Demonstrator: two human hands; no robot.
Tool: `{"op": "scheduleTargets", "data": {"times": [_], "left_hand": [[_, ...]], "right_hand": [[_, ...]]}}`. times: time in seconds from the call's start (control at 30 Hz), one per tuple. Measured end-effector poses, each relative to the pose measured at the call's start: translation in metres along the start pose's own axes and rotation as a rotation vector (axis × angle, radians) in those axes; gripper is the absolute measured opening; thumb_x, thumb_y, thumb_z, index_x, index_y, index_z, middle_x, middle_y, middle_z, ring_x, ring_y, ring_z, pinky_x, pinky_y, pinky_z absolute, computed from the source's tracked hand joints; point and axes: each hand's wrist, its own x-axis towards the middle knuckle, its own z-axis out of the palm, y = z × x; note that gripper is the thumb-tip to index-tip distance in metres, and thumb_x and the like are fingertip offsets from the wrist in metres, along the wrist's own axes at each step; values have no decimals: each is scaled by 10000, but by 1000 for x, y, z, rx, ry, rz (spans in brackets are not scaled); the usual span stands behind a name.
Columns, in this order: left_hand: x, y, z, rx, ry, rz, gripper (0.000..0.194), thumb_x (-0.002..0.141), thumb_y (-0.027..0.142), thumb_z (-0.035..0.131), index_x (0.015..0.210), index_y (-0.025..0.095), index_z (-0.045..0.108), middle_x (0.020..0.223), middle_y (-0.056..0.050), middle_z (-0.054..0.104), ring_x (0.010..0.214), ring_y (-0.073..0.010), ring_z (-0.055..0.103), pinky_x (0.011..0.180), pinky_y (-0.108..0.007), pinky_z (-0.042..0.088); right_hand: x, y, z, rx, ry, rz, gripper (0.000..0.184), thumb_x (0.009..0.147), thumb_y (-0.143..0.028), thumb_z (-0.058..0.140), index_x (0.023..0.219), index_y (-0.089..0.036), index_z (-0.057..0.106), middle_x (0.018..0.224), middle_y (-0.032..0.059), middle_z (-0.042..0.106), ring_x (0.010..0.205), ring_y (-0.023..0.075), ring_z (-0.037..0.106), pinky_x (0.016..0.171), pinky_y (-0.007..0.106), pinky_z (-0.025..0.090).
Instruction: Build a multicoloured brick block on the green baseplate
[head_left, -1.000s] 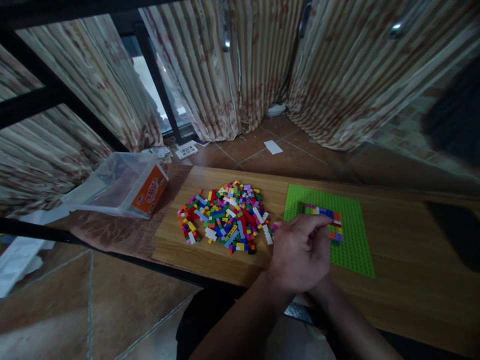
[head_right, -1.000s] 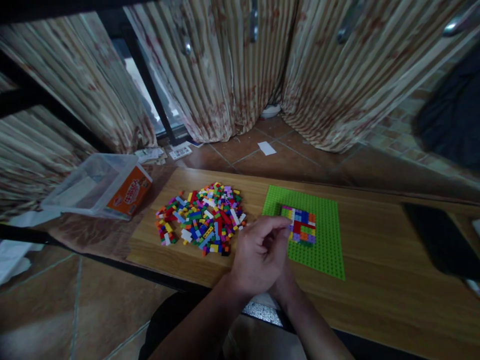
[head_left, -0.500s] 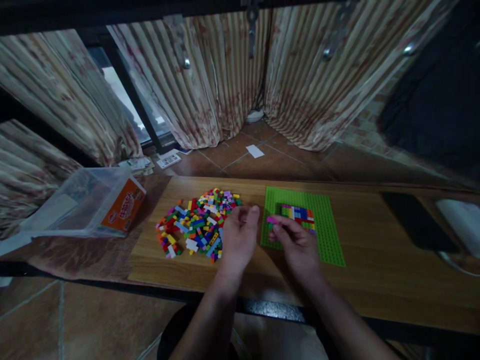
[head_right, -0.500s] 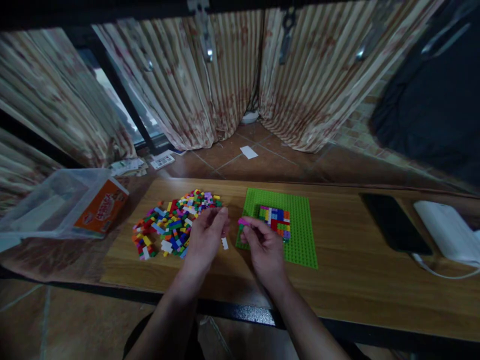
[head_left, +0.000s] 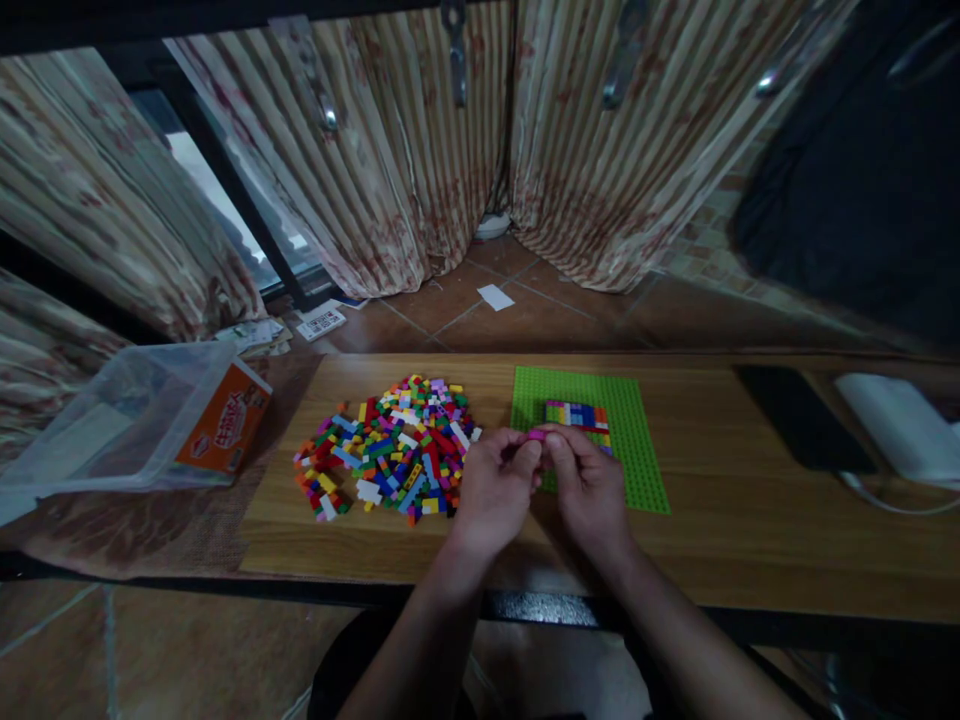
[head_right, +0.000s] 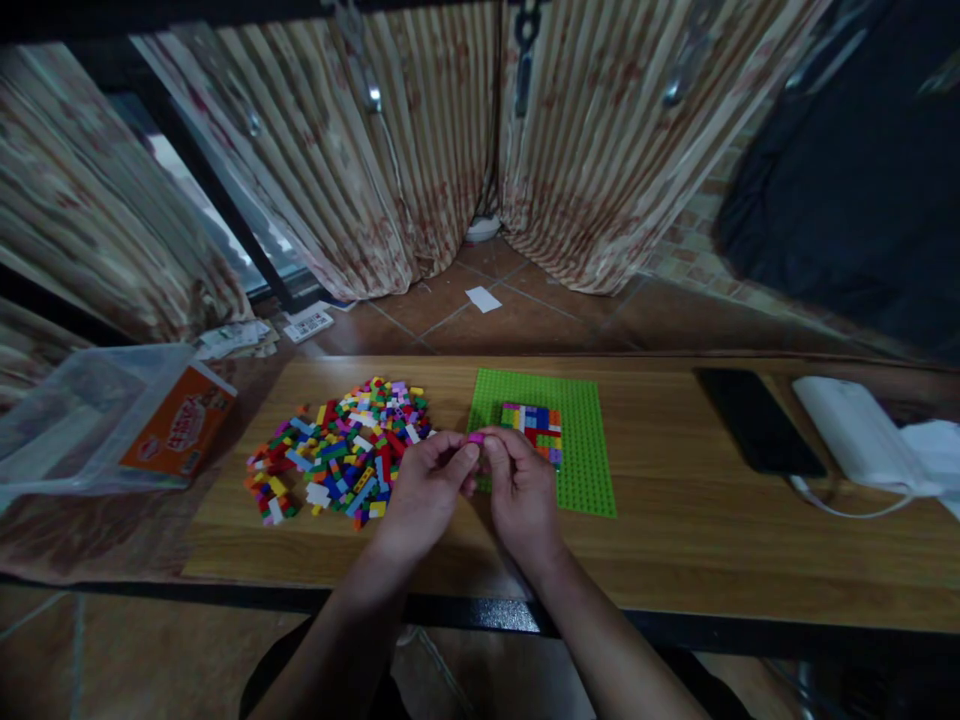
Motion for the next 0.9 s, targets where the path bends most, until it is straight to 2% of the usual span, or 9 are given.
{"op": "scheduleTargets", "data": {"times": [0.13,0.27,0.37,0.47,0.63,0.77,0.9], "left_hand": [[-2,-2,-2,187,-8,24,135,855,255,526,808,155,605,711,10,620,532,-91,547,520,-201,424],[0,0,-23,703,44,96,128,846,193,531,752,166,614,677,1,612,628,-127,572,583,-225,394],[0,1,-41,1010,39,42,137,827,157,538,718,166,621,654,-13,618,636,-147,578,595,-246,369],[0,2,-50,1194,37,-33,132,831,161,530,762,167,643,713,-41,658,692,-176,613,633,-268,379],[-1,2,-51,1303,33,-90,144,839,172,525,866,180,667,825,-65,700,810,-211,647,686,-282,407],[0,2,-49,1328,57,-89,145,830,179,543,905,186,667,861,-68,712,848,-226,658,730,-295,426],[1,5,-46,1335,75,-78,138,833,184,546,915,182,657,835,-65,713,820,-225,662,716,-294,434]], "right_hand": [[5,-5,-10,-37,29,37,265,927,-379,490,921,-202,686,796,27,694,662,140,631,629,279,508],[10,4,-42,31,101,180,270,871,-424,569,952,-202,700,758,25,700,640,152,643,641,299,524],[8,18,-73,35,61,314,300,816,-432,632,966,-183,702,678,17,674,609,151,627,611,290,514],[-3,26,-92,14,2,401,323,792,-430,651,981,-171,694,711,19,671,588,135,610,576,267,498],[-13,27,-88,0,-79,391,314,819,-433,613,985,-182,702,799,39,699,614,129,608,583,259,493],[-10,25,-78,-10,-41,347,308,802,-441,625,951,-190,723,822,52,719,670,154,622,639,294,509],[-6,27,-81,-69,5,307,321,812,-460,614,945,-192,731,853,60,721,688,162,625,649,304,505]]}}
